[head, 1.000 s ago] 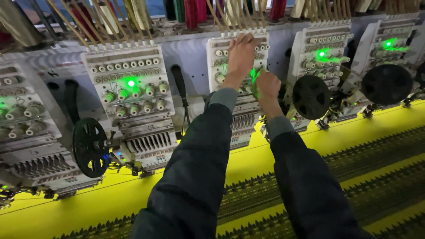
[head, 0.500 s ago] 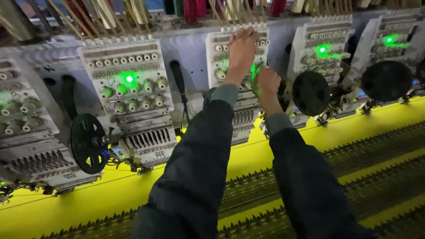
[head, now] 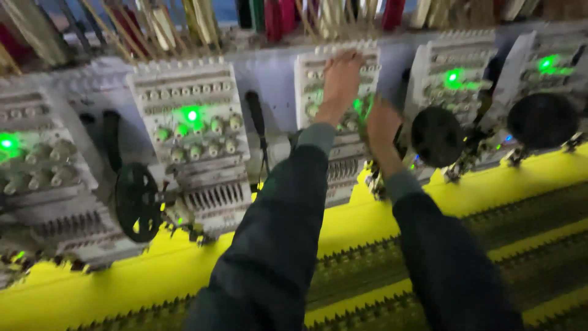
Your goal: The person is operating a multi-head industrial embroidery machine, moving along the line and interacting with the control panels of each head.
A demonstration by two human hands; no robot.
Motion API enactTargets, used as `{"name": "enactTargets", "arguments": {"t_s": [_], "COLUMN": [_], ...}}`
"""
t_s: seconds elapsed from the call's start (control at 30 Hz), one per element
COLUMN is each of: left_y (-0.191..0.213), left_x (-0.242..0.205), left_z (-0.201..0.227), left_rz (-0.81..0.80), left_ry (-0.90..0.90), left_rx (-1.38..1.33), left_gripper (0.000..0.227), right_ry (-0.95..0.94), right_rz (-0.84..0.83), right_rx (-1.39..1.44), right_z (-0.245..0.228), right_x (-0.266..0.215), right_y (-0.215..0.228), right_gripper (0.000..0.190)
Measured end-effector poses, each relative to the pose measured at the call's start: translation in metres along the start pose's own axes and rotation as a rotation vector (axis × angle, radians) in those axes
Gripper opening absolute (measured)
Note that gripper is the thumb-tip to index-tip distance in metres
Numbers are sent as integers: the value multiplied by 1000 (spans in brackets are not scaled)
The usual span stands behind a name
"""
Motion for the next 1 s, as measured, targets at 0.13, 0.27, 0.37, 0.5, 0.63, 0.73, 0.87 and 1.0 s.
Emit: {"name": "enactTargets", "arguments": {"t_s": [0.13, 0.27, 0.37, 0.5, 0.63, 0.73, 0.87, 1.0], "left_y": [22, 16, 22, 16, 30, 31, 21, 26], "left_x": [-2, -16, -10, -9, -11, -1, -5, -20], "left_z": [15, 14, 20, 14, 25, 22, 13, 23], "left_rz": [-28, 56, 117, 110, -19, 36, -18, 25], "left_ry": [-30, -63, -131, -134, -62, -96, -125, -181], "left_rx": [66, 25, 30, 62, 59, 34, 130, 242], "left_gripper": [40, 34, 25, 20, 31, 29, 41, 30], "right_ry": [66, 188, 271, 301, 295, 292, 235, 226], "right_rz": [60, 239, 212, 144, 141, 23, -219, -417], "right_rx": [164, -4, 82, 7, 7, -85, 57, 253], "right_z": [-3, 4, 8, 5, 6, 4, 1, 2], "right_x": [-5, -18, -3, 3, 1, 14, 14, -1], "right_y": [13, 35, 42, 42, 28, 6, 35, 63], "right_gripper": [38, 31, 29, 26, 27, 48, 41, 80]}}
Point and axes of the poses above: each hand's wrist, its own x-axis towards the middle knuckle, its own y-axis out of the back of the hand, z = x × y, the point moved 1 cm from there along x, towards the middle knuckle, and after that the axes turned 5 degrees about -x, right-handed, at the moved point
